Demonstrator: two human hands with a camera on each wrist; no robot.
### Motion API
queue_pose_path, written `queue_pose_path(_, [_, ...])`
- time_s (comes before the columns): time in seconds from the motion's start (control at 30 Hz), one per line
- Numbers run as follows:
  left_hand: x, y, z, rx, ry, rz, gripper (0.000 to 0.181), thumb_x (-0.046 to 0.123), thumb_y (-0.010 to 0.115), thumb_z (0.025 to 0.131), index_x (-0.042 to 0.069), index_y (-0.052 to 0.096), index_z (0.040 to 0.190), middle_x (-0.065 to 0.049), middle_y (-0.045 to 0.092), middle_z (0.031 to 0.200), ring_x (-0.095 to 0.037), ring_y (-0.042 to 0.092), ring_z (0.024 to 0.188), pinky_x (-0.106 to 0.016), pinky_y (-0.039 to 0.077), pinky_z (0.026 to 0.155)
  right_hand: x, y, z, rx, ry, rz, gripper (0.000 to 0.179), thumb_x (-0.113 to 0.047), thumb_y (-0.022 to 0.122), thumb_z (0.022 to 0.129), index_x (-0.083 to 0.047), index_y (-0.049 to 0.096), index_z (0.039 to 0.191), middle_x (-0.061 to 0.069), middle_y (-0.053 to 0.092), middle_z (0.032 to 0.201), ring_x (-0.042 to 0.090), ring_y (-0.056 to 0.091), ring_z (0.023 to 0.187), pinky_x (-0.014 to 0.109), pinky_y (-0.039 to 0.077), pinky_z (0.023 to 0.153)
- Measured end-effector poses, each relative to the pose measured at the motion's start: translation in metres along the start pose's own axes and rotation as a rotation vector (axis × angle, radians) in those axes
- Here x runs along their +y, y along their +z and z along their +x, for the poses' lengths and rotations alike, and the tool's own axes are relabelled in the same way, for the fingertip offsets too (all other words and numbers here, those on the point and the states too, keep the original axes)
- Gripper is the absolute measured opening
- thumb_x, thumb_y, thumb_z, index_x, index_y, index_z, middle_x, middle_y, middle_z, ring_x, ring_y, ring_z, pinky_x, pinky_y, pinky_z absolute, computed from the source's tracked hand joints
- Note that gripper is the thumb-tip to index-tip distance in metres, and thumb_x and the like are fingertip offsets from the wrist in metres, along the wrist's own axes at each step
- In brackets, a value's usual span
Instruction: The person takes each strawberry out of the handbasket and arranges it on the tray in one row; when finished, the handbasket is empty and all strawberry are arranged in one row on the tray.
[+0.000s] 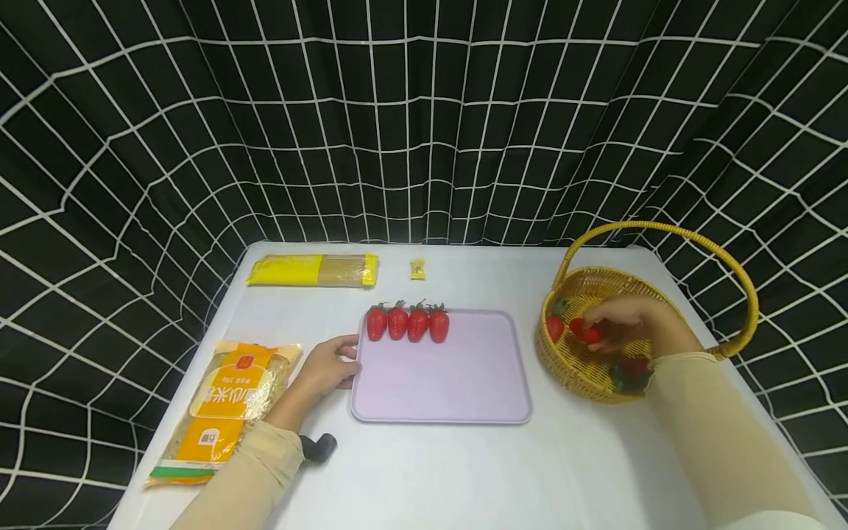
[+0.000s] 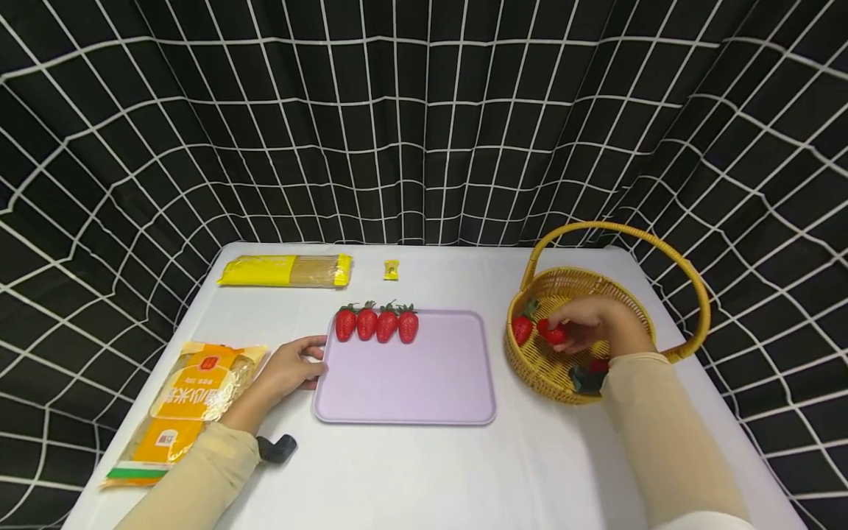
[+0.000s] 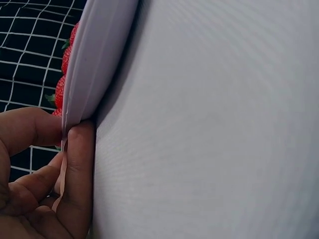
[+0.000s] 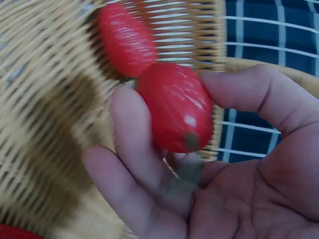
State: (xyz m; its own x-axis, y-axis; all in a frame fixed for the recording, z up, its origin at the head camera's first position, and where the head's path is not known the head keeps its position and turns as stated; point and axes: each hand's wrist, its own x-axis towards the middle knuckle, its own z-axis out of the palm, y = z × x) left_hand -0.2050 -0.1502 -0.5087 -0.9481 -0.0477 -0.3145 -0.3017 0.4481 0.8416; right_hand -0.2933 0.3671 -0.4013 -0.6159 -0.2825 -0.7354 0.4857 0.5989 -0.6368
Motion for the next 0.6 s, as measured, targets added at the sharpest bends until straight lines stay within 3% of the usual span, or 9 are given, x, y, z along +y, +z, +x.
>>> queue_pose_path(0.2, [0.0, 0.0, -0.001, 0.001, -0.001, 0.002, 0.059, 0.002, 0.067, 0.082, 0.012, 0.054, 0.139, -0.012, 0.059, 0.112, -0.023, 0.065, 0.082, -0.029, 0.061, 0.064, -0.017, 0.0, -0.027, 0.143, -0.174, -0.03, 0.035, -0.02, 0.06, 0.092, 0.004, 0.045, 0.113, 0.01, 0.056, 0.104, 0.024, 0.054, 0.094, 0.042, 0.054, 0.091])
queue_pose_path(0.43, [-0.001, 0.0, -0.002, 0.005, 0.007, 0.008, 0.059, 0.002, 0.067, 0.082, 0.011, 0.054, 0.139, -0.013, 0.059, 0.111, -0.023, 0.065, 0.082, -0.029, 0.061, 0.063, -0.043, 0.022, -0.045, 0.109, -0.345, 0.053, 0.041, -0.008, 0.06, 0.091, 0.009, 0.038, 0.121, 0.019, 0.053, 0.114, 0.027, 0.06, 0.101, 0.044, 0.054, 0.094])
queue_pose_path(0.6, [-0.001, 0.001, -0.001, 0.007, 0.007, 0.009, 0.06, 0.003, 0.067, 0.082, 0.012, 0.054, 0.139, -0.012, 0.059, 0.111, -0.022, 0.065, 0.082, -0.028, 0.061, 0.064, -0.066, 0.054, -0.035, 0.116, -0.395, 0.039, 0.049, -0.011, 0.062, 0.092, 0.012, 0.039, 0.128, 0.024, 0.051, 0.121, 0.03, 0.059, 0.104, 0.044, 0.053, 0.095])
